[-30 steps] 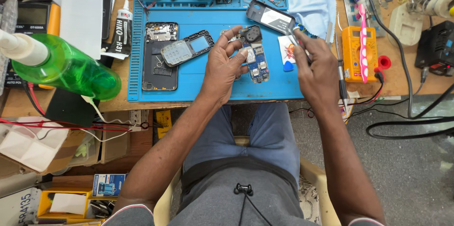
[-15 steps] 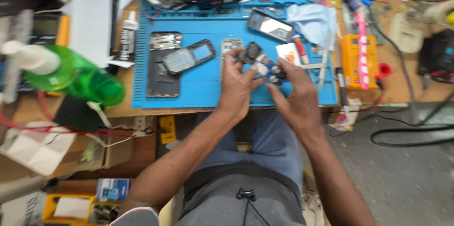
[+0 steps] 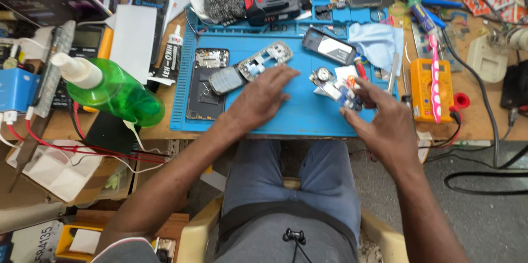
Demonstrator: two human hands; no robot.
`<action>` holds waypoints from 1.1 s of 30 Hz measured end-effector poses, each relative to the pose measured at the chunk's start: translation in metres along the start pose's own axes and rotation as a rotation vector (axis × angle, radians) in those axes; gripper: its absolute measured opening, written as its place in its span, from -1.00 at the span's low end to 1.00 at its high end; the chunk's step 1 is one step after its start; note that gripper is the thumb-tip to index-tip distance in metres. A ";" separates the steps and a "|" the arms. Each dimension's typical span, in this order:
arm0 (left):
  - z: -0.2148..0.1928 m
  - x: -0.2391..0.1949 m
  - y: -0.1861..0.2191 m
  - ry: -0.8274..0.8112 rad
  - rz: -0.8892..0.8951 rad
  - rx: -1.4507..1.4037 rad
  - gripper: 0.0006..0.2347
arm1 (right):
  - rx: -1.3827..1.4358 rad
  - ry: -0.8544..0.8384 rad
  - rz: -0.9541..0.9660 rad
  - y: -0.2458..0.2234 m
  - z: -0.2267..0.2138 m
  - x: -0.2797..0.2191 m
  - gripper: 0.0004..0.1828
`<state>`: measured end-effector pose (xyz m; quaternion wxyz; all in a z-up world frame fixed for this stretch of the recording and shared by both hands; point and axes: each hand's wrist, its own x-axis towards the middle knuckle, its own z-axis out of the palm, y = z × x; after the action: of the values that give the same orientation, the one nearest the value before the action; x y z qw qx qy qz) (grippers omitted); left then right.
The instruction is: The person disassembles a feature phone, removes the battery and internal components, and cleans the motherboard with a toothbrush and liquid. They then use a screwdriver to adjust or remove small components on the circuit board.
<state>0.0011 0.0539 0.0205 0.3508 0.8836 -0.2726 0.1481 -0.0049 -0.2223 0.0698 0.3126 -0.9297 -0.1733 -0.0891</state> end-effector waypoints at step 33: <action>-0.016 0.005 0.042 -0.005 -0.092 0.262 -0.48 | -0.445 0.197 -0.622 0.152 -0.065 0.032 -0.77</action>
<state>-0.0212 0.0377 0.0567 0.2381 0.9338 -0.2108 0.1640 0.0783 -0.3672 0.0460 0.0766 -0.8648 -0.3924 -0.3038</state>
